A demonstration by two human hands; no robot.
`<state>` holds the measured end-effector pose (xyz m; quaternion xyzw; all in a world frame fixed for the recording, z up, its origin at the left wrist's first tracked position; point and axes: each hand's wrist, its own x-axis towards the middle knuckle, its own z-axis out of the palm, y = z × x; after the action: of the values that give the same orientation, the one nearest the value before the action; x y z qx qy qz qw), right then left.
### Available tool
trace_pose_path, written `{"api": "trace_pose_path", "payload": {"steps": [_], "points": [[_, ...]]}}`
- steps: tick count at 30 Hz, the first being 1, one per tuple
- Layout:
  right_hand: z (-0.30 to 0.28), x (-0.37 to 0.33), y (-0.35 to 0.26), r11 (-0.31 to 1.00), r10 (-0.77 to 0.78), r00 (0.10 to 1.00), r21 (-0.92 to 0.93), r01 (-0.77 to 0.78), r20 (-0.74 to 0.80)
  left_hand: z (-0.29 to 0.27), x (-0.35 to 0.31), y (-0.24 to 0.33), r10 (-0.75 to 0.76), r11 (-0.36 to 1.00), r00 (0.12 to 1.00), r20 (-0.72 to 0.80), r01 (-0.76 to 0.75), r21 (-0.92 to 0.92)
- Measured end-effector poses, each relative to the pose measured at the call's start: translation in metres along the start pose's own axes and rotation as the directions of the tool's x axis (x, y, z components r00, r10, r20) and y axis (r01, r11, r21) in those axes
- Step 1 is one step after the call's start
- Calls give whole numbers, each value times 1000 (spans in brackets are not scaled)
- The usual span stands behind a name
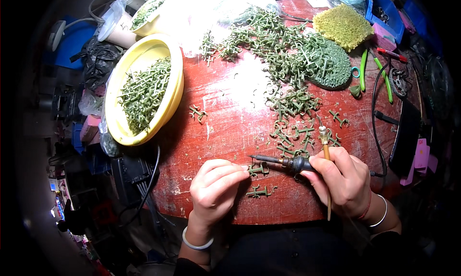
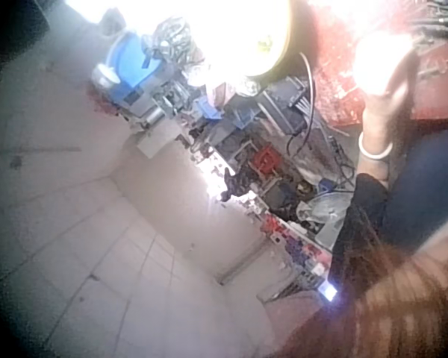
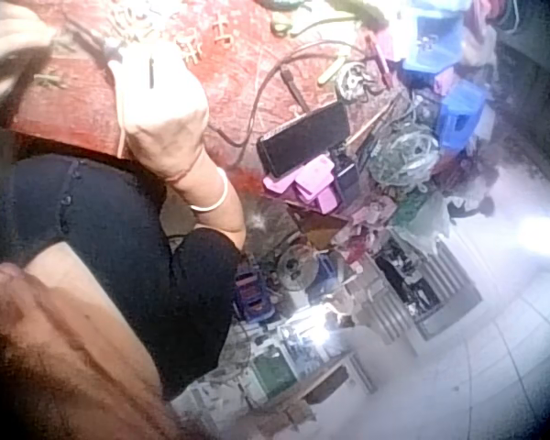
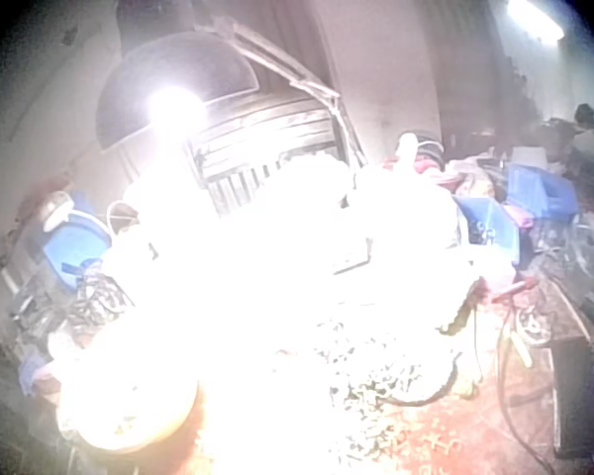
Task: The person assembles small green sprigs by hand using a brush and a heated soldering tool on a cluttered workbench.
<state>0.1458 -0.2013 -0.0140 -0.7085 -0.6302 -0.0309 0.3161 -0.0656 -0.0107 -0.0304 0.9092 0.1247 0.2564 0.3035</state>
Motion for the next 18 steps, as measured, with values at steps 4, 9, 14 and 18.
{"api": "trace_pose_path", "payload": {"steps": [4, 9, 14, 18], "points": [[0, 0, 0, 1000, 2, 1000, 12, -2, 8, 1, -1, 0, 0, 1000, 1000, -8, 0, 1], [0, 0, 0, 1000, -2, 1000, 11, 2, 5, 1, 0, 0, 8, 1000, 1000, -9, -8, 3], [-1, 0, 0, 1000, 2, 1000, 8, -2, 15, 1, 1, 1, 9, 1000, 1000, -6, -9, -2], [-3, 1, -1, 1000, 12, 1000, 25, -12, -2, 0, 2, 2, 7, 1000, 1000, -7, -7, 4]]}}
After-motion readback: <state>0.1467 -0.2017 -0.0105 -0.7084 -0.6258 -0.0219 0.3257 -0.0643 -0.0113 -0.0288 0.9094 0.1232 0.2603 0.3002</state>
